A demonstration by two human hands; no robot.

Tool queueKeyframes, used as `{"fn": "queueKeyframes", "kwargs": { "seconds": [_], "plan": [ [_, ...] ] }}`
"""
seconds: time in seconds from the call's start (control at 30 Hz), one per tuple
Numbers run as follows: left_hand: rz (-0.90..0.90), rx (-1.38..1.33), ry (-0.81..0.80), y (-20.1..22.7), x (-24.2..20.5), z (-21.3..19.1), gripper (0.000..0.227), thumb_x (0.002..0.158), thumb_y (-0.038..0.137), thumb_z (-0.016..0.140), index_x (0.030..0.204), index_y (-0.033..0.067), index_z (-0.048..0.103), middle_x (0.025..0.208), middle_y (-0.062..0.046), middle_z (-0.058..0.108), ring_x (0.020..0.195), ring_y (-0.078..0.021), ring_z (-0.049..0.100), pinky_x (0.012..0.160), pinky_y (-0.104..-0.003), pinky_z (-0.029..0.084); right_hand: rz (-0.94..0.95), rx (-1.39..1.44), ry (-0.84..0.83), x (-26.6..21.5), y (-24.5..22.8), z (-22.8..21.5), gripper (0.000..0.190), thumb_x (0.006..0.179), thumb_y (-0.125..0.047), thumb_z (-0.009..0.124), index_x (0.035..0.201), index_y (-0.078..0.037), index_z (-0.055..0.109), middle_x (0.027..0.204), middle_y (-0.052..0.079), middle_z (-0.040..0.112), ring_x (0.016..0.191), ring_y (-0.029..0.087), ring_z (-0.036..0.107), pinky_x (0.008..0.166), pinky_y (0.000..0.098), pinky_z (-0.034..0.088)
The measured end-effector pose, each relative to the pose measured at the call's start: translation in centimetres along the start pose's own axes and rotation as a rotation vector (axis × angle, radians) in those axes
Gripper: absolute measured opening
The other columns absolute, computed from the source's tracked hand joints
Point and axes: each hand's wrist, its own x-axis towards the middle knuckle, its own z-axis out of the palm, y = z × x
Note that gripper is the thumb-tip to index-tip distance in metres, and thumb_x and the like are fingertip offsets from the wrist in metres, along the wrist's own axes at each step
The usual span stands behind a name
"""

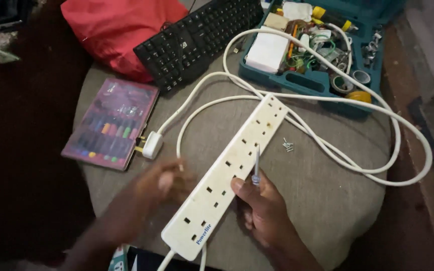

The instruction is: Using a screwdriver to remove screws and pry open the plastic casing of a power strip extension cord.

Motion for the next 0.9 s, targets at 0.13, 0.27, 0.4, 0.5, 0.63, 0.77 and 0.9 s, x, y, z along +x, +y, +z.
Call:
{"fn": "queueKeyframes", "kwargs": {
  "seconds": [0.13, 0.27, 0.4, 0.5, 0.63, 0.77, 0.9],
  "plan": [
    [0.579, -0.776, -0.581, -11.7, 1.9, 2.1, 0.099, 0.098, 0.063, 0.083, 0.16, -0.0012, 0.039, 0.155, -0.023, 0.058, 0.135, -0.0325, 0.065, 0.106, -0.05, 0.056, 0.039, 0.037, 0.09, 0.3, -0.4, -0.2, 0.029, 0.091, -0.03, 0.075, 0.086, -0.008, 0.057, 0.044, 0.001, 0.034, 0.032, 0.012, 0.028, 0.029, 0.0306, 0.021],
    [0.49, -0.689, -0.451, -10.6, -1.5, 2.3, 0.075, 0.1, 0.057, 0.048, 0.147, -0.001, 0.057, 0.126, -0.021, 0.077, 0.113, -0.0324, 0.076, 0.1, -0.046, 0.059, -0.068, -0.039, 0.25, -0.7, -3.3, -2.2, 0.029, 0.094, -0.03, 0.074, 0.081, -0.007, 0.061, 0.05, 0.003, 0.041, 0.038, 0.011, 0.035, 0.035, 0.0301, 0.02],
    [0.396, 0.157, 0.295, -9.3, 0.1, 3.0, 0.042, 0.096, 0.044, 0.056, 0.127, 0.0212, 0.073, 0.109, -0.001, 0.084, 0.096, -0.0161, 0.078, 0.08, -0.036, 0.058, -0.403, -0.018, 0.193, -1.8, -5.7, -4.3, 0.022, 0.089, -0.026, 0.064, 0.093, -0.008, 0.052, 0.047, -0.002, 0.028, 0.033, 0.009, 0.027, 0.031, 0.0264, 0.017],
    [0.114, 0.614, 0.491, -6.5, 3.0, 4.2, 0.084, 0.085, 0.076, 0.072, 0.146, 0.0233, 0.046, 0.144, -0.002, 0.059, 0.114, -0.0387, 0.07, 0.087, -0.063, 0.051, -0.388, -0.08, 0.258, -3.3, -6.7, -6.6, 0.028, 0.094, -0.027, 0.061, 0.099, 0.0, 0.054, 0.05, 0.002, 0.028, 0.039, 0.015, 0.034, 0.039, 0.0295, 0.028],
    [0.254, 0.736, 0.599, -5.4, 6.0, 6.3, 0.052, 0.081, 0.063, 0.079, 0.104, 0.0211, 0.059, 0.102, -0.005, 0.068, 0.09, -0.0359, 0.073, 0.072, -0.058, 0.054, -0.432, -0.218, 0.543, -7.7, -8.9, -0.6, 0.068, 0.088, -0.026, 0.057, 0.156, -0.03, 0.057, 0.071, -0.002, 0.042, 0.044, 0.009, 0.032, 0.033, 0.0257, 0.025],
    [0.124, 0.653, 0.49, -2.1, 6.7, 6.3, 0.046, 0.084, 0.058, 0.074, 0.111, 0.0213, 0.064, 0.106, -0.004, 0.075, 0.102, -0.0343, 0.073, 0.088, -0.052, 0.052, -0.462, -0.151, 0.482, -6.8, -5.8, -4.9, 0.03, 0.092, -0.019, 0.062, 0.119, -0.015, 0.051, 0.058, 0.012, 0.042, 0.033, 0.018, 0.03, 0.03, 0.0326, 0.023],
    [0.079, 0.651, 0.461, -0.4, 8.1, 5.2, 0.036, 0.088, 0.041, 0.067, 0.112, 0.0148, 0.064, 0.1, -0.012, 0.077, 0.099, -0.0406, 0.073, 0.087, -0.053, 0.053, -0.262, -0.099, 0.407, -4.9, -2.4, -9.1, 0.031, 0.094, -0.032, 0.065, 0.103, -0.003, 0.061, 0.04, 0.006, 0.028, 0.027, 0.018, 0.026, 0.025, 0.0344, 0.016]
  ]
}}
